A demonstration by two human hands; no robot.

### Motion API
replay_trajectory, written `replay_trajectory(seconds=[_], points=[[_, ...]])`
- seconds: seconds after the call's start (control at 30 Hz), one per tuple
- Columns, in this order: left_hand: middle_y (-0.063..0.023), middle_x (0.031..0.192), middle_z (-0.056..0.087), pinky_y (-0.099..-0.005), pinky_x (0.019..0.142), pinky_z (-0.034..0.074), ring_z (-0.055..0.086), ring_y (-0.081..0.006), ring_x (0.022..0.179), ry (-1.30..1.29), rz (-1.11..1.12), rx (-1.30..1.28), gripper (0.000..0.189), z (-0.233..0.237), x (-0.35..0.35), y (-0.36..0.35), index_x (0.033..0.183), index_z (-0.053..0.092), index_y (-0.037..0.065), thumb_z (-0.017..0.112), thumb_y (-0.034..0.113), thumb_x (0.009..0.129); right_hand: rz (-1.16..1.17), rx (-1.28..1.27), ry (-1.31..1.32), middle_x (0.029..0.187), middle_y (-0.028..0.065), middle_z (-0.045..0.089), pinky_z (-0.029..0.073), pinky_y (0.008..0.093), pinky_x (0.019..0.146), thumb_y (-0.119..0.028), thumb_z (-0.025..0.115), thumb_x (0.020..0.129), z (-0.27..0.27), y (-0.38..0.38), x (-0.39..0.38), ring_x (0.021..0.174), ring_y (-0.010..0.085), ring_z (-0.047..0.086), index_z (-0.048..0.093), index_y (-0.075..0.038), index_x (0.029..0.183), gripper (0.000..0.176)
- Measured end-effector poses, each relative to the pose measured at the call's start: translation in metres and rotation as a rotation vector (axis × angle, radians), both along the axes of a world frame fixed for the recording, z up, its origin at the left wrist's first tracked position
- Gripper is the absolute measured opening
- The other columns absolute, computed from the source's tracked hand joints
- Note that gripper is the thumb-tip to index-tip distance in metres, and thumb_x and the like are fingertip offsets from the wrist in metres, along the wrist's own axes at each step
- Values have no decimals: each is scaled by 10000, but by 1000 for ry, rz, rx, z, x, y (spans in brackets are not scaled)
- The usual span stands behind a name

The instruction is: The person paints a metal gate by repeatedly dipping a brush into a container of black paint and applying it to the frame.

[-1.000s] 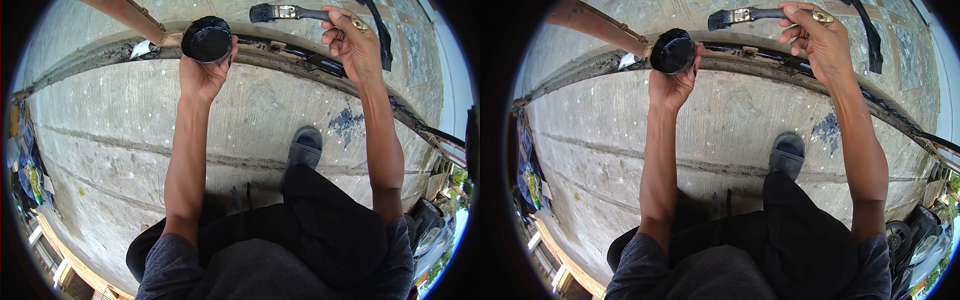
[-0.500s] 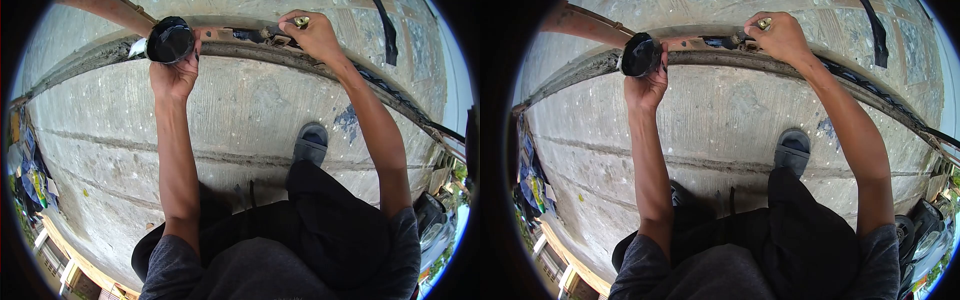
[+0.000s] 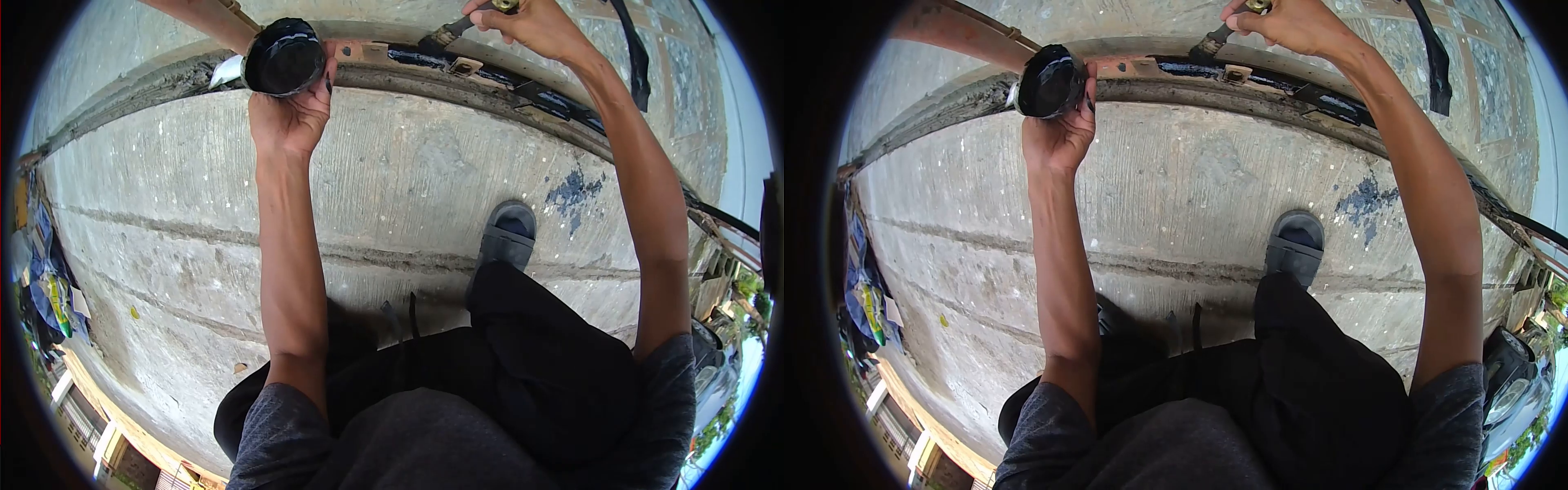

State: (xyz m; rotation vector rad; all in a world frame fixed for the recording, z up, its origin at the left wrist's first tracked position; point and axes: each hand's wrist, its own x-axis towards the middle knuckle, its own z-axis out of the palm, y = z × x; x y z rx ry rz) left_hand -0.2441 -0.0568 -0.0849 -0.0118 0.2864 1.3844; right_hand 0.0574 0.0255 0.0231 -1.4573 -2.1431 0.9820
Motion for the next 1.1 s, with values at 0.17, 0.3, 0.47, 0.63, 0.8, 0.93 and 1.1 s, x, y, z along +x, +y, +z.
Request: replay_trajectory(seconds=[0.17,0.3,0.47,0.63,0.8,0.93,1.1], points=[[-216,1187,615,-482,928,541,594,-391,1127,4,3,-6,390,4,3,-1,1243,539,1,409,288,1012,250,35,-146,822,125,710,520,319,713,-84,635,772,-10,17,8,761,184,649,728,-18,944,206],[-223,1191,610,-485,936,535,590,-396,1129,-7,-3,16,395,1,1,-2,1246,533,-6,408,288,1013,81,-120,-55,771,104,699,513,305,583,-80,637,779,6,19,11,660,162,633,733,-34,952,203],[-231,1191,607,-487,936,535,579,-407,1140,-27,-14,13,403,1,2,-1,1246,531,-10,417,297,1010,164,-151,-128,765,91,694,503,282,564,-86,634,779,0,23,19,613,149,616,727,-5,946,207],[-225,1258,572,-490,952,531,541,-418,1183,-47,-25,60,387,1,0,-2,1263,532,-9,452,260,997,85,-180,-31,727,79,673,482,279,536,-105,649,791,1,26,-1,596,129,596,728,-4,923,184],[-226,1278,558,-477,941,542,530,-414,1197,-27,81,7,405,15,3,-18,1292,503,-12,458,255,991,4,-159,-10,675,54,646,438,253,463,-119,659,803,-11,48,-13,548,111,568,716,7,872,154],[-219,1312,536,-481,952,535,521,-403,1213,-43,67,19,415,19,1,-36,1319,481,7,529,210,961,88,-184,167,648,62,630,452,252,456,-102,646,804,-33,64,-31,529,117,577,703,9,880,147],[-191,1371,494,-502,951,531,501,-399,1234,-43,107,-125,461,25,7,-57,1367,450,39,548,218,954,50,-173,163,663,76,637,450,239,434,-108,641,802,-40,77,-28,523,118,579,689,22,870,154]])
